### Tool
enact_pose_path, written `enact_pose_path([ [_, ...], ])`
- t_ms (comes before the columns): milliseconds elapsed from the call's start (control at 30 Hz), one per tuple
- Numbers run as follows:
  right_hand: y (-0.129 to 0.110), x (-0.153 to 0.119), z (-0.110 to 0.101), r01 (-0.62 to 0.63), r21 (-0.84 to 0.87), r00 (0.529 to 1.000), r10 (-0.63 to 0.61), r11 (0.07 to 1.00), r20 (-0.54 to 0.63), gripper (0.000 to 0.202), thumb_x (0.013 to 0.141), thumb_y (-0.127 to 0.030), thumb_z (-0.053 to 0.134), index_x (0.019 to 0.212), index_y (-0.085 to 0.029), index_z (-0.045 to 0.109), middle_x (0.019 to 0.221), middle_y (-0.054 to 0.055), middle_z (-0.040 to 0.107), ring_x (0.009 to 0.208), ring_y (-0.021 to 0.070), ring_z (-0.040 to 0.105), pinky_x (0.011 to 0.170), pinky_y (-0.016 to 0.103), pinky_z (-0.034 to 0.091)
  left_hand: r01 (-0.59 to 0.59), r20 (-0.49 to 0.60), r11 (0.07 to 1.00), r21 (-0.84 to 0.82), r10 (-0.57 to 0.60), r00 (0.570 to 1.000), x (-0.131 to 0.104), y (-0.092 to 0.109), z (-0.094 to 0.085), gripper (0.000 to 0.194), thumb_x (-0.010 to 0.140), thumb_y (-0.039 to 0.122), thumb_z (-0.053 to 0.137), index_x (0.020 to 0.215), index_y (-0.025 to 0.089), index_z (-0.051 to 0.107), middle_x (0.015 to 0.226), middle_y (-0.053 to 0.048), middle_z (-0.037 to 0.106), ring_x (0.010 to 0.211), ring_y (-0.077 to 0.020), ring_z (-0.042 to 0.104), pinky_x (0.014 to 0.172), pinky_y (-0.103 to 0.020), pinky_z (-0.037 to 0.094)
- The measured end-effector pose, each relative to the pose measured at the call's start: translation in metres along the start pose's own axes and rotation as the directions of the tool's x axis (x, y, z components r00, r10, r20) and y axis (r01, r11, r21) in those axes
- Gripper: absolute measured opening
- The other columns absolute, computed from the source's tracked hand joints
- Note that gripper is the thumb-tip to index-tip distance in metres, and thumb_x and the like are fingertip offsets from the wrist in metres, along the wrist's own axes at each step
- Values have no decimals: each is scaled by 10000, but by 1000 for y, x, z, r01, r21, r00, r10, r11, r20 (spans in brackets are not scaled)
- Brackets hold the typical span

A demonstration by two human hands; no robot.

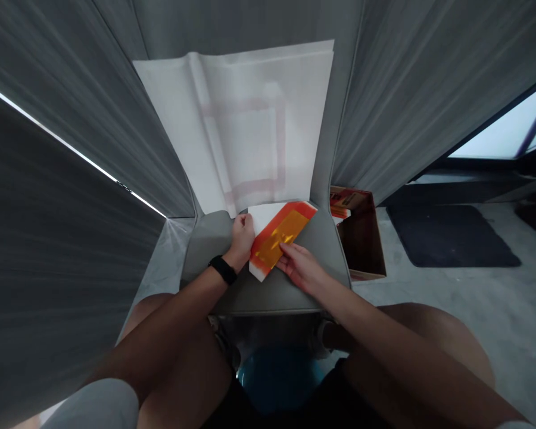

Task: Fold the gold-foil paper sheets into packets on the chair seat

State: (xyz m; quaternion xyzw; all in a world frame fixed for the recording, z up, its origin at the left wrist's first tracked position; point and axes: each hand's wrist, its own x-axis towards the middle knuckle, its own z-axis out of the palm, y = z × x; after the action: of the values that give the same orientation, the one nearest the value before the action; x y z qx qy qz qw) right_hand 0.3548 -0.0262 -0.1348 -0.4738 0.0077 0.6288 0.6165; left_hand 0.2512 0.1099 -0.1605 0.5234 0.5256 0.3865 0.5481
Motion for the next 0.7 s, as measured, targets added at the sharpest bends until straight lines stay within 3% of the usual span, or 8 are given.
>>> enact_pose_path([
  [167, -4, 2, 0, 0, -56, 999, 2, 998, 36, 27, 936, -191, 759, 924, -182, 737, 958, 78, 827, 877, 182, 792, 898, 322, 637, 30, -37, 1000, 5, -29, 999, 4, -4, 2, 168, 957, 367, 533, 881, 217, 540, 870, -27, 657, 824, -186, 635, 742, -288, 528],
  [333, 5, 0, 3, -71, -104, 993, 80, 992, 85, 60, 948, -223, 764, 951, -163, 756, 974, 96, 830, 818, 169, 785, 834, 294, 636, 29, -89, 999, 24, -27, 996, 5, -7, 2, 156, 990, 318, 501, 879, 216, 540, 887, -39, 662, 842, -183, 636, 761, -286, 522],
  [700, 4, -14, 18, -165, -70, 986, 167, 984, 20, 116, 1021, -230, 673, 970, -171, 759, 936, 94, 831, 790, 167, 789, 771, 284, 656, 62, -124, 997, 51, -55, 991, 5, -5, 4, 152, 987, 267, 520, 851, 214, 558, 877, -37, 677, 835, -187, 642, 760, -290, 513],
])
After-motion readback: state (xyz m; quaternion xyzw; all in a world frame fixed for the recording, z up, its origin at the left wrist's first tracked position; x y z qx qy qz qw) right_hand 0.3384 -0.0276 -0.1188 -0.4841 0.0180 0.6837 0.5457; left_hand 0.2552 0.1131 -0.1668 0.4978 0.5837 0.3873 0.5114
